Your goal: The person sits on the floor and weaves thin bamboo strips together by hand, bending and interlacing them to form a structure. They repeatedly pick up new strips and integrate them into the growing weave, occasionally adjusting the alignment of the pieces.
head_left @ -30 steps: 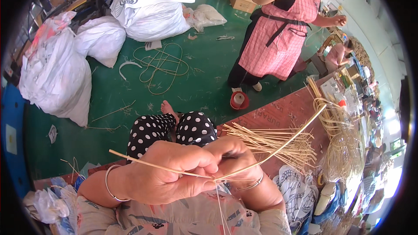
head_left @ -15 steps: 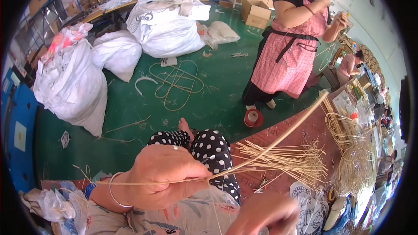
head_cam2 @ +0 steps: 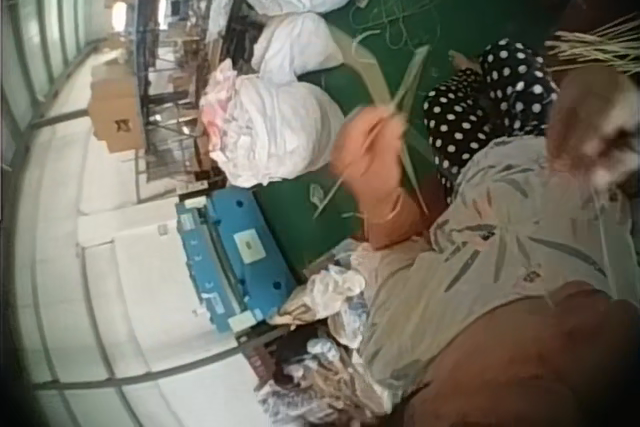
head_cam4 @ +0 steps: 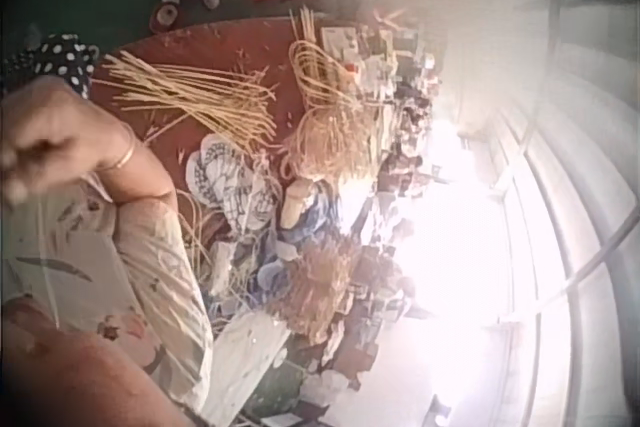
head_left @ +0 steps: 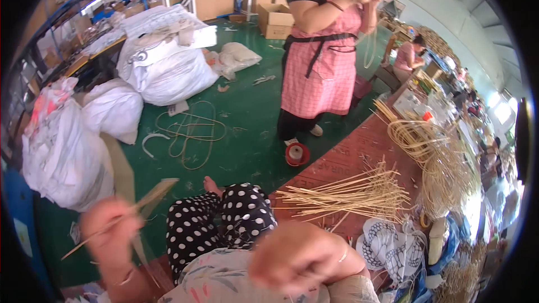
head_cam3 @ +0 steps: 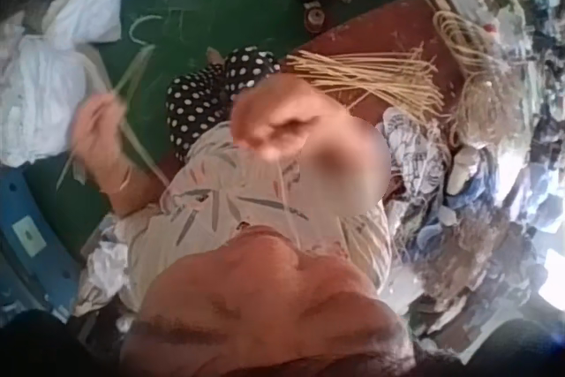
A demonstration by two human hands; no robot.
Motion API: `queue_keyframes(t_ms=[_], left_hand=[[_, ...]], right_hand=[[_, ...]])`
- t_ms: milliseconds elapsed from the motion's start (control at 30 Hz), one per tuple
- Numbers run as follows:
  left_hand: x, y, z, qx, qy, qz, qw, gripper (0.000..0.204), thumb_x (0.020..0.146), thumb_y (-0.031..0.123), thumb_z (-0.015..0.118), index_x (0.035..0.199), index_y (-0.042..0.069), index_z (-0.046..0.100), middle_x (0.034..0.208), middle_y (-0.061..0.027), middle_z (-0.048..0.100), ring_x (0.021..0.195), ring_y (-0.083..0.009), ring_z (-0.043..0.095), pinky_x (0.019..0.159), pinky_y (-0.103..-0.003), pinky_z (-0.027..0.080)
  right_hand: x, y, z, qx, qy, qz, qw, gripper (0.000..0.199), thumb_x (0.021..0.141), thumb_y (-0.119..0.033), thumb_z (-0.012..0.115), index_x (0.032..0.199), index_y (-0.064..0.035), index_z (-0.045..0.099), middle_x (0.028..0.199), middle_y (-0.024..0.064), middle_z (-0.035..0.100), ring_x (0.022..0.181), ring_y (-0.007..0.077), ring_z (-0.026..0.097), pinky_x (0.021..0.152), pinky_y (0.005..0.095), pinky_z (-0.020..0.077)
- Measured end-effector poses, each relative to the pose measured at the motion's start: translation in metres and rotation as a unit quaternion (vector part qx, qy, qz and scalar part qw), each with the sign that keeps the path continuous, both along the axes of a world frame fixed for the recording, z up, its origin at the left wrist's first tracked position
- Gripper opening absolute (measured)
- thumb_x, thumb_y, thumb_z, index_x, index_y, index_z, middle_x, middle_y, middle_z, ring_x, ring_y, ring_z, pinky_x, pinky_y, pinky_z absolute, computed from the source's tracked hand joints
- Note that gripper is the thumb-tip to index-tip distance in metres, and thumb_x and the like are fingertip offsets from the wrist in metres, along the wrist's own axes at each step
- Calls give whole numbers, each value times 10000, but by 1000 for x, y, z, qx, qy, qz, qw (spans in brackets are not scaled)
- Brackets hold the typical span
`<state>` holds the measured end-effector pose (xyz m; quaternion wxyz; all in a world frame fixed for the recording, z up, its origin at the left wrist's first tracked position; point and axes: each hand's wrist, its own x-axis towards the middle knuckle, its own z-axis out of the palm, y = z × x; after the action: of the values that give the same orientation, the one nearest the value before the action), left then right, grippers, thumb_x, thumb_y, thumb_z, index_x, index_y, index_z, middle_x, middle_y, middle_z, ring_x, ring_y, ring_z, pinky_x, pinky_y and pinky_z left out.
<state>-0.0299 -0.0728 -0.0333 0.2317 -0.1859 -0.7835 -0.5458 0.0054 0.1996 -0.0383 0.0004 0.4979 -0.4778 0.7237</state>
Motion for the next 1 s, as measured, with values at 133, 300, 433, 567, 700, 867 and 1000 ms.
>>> queue_keyframes(t_ms=[133,300,433,567,700,867,1000], left_hand=[[-18,63,-3,-183,107,-175,961,110,650,22,641,733,41,572,557,-85,486,475,-250,469,440,-328,348],[-1,67,21,-159,134,-241,948,124,670,60,666,755,37,579,604,-75,551,502,-229,528,446,-319,393],[16,61,28,-86,126,-296,943,129,687,79,679,753,25,583,636,-71,585,507,-202,553,465,-296,438],[23,57,35,-63,161,-315,933,178,644,61,693,768,-10,587,629,-86,604,469,-183,557,425,-270,453],[31,59,33,-59,186,-277,941,192,625,43,692,772,-15,583,624,-84,605,462,-179,562,436,-260,463],[25,56,23,-125,204,-223,945,221,623,55,677,821,22,583,638,-62,576,475,-183,540,417,-271,413],[1,57,4,-233,181,-192,936,191,629,70,660,788,63,554,612,-45,528,472,-204,511,408,-307,380]], right_hand=[[-6,-37,-8,156,-101,-163,969,227,792,-144,625,654,-5,509,681,90,558,576,220,540,499,326,417],[23,-41,-14,-169,-371,129,904,529,892,-483,371,948,2,574,727,163,570,547,154,514,481,245,404],[22,-42,5,-146,-229,354,895,255,844,-246,525,817,-1,591,720,130,584,519,188,542,426,287,408],[14,-23,33,160,134,-23,978,136,768,-141,606,736,-9,602,697,101,576,490,199,531,392,308,392],[17,-30,9,166,197,-257,932,128,733,-83,597,817,12,581,672,87,566,481,192,524,402,309,392],[9,-35,-1,144,124,-297,936,283,644,-34,644,915,-38,564,674,49,594,570,212,580,516,290,454],[-8,-51,-28,142,53,-435,888,185,665,77,574,820,-23,586,654,39,570,562,202,559,522,277,438]])
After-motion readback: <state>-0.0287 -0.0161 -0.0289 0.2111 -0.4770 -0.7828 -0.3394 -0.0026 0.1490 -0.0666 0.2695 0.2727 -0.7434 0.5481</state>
